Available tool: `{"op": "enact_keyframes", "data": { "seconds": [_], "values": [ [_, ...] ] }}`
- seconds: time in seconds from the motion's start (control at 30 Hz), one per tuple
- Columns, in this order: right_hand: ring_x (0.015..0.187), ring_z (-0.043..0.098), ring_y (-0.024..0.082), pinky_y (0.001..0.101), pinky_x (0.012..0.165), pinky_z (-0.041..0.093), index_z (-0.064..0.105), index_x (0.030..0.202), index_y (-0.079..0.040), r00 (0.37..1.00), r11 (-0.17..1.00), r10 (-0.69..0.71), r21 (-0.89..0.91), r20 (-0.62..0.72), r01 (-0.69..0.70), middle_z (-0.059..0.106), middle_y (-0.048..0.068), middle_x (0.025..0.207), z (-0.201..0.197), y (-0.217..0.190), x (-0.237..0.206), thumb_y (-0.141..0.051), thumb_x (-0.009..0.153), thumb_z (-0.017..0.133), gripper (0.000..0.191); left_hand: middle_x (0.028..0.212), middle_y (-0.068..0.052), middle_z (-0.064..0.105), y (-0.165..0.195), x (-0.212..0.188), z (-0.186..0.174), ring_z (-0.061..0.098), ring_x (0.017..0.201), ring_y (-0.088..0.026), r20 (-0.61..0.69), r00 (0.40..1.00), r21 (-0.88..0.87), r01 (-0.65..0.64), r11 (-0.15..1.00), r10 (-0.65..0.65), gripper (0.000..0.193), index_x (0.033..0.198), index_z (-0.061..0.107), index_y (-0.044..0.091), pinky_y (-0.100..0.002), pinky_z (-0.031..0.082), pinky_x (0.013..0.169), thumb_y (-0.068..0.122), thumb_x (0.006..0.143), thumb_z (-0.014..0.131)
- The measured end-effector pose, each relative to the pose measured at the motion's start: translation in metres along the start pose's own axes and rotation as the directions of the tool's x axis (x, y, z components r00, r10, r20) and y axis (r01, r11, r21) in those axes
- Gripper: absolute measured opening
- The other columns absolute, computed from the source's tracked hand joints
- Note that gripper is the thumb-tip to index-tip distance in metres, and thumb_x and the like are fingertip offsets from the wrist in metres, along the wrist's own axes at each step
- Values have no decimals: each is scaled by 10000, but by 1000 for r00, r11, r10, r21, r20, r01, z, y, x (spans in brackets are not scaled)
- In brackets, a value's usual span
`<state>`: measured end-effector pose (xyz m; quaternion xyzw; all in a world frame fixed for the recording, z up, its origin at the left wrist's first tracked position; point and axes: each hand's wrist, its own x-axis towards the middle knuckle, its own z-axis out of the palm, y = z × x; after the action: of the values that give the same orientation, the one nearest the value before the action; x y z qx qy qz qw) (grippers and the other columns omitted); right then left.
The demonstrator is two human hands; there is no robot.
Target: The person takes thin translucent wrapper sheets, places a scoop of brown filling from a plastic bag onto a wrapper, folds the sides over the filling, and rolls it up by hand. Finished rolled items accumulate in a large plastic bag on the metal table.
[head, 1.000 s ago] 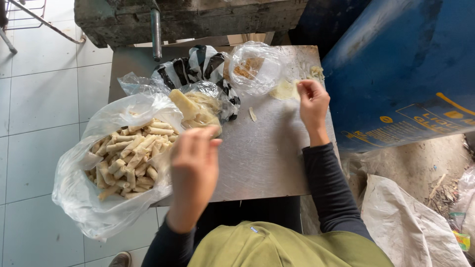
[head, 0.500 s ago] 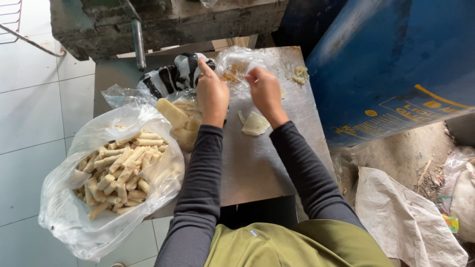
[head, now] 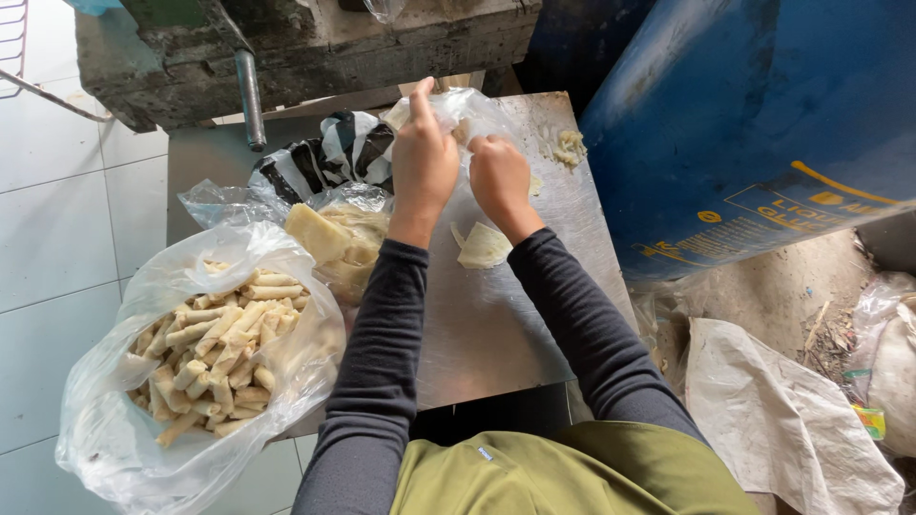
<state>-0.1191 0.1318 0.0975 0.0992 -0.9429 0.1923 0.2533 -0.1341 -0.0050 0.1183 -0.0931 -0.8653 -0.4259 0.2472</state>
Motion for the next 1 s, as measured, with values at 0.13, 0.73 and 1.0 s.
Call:
{"op": "enact_keyframes", "data": {
  "seconds": [0.13,0.73,1.0],
  "values": [
    [873,649,332,427,733,519,745,961,-41,983,994,-56,80,-173,71,656,115,872,-23,6,-1,-22,881,685,102,1012,-177,740,10,-15,-17,762,862,-270,179,946,78,259,963,-270,599,1504,387,37,-356,622,732,-25,945,592],
    [634,659,86,282,586,528,801,976,15,937,772,342,548,69,-322,747,69,724,-6,43,-10,-62,880,699,160,1029,-151,616,30,-170,-21,639,986,-350,261,931,322,163,933,-253,327,1010,602,34,-452,534,785,296,888,755],
    [626,594,67,221,551,489,775,1030,44,886,506,349,734,307,-453,690,27,770,-75,52,-36,-39,922,682,165,1001,-162,627,27,-166,-6,633,967,-355,158,965,267,160,950,-207,341,1017,617,17,-454,518,788,297,876,749]
  ]
}}
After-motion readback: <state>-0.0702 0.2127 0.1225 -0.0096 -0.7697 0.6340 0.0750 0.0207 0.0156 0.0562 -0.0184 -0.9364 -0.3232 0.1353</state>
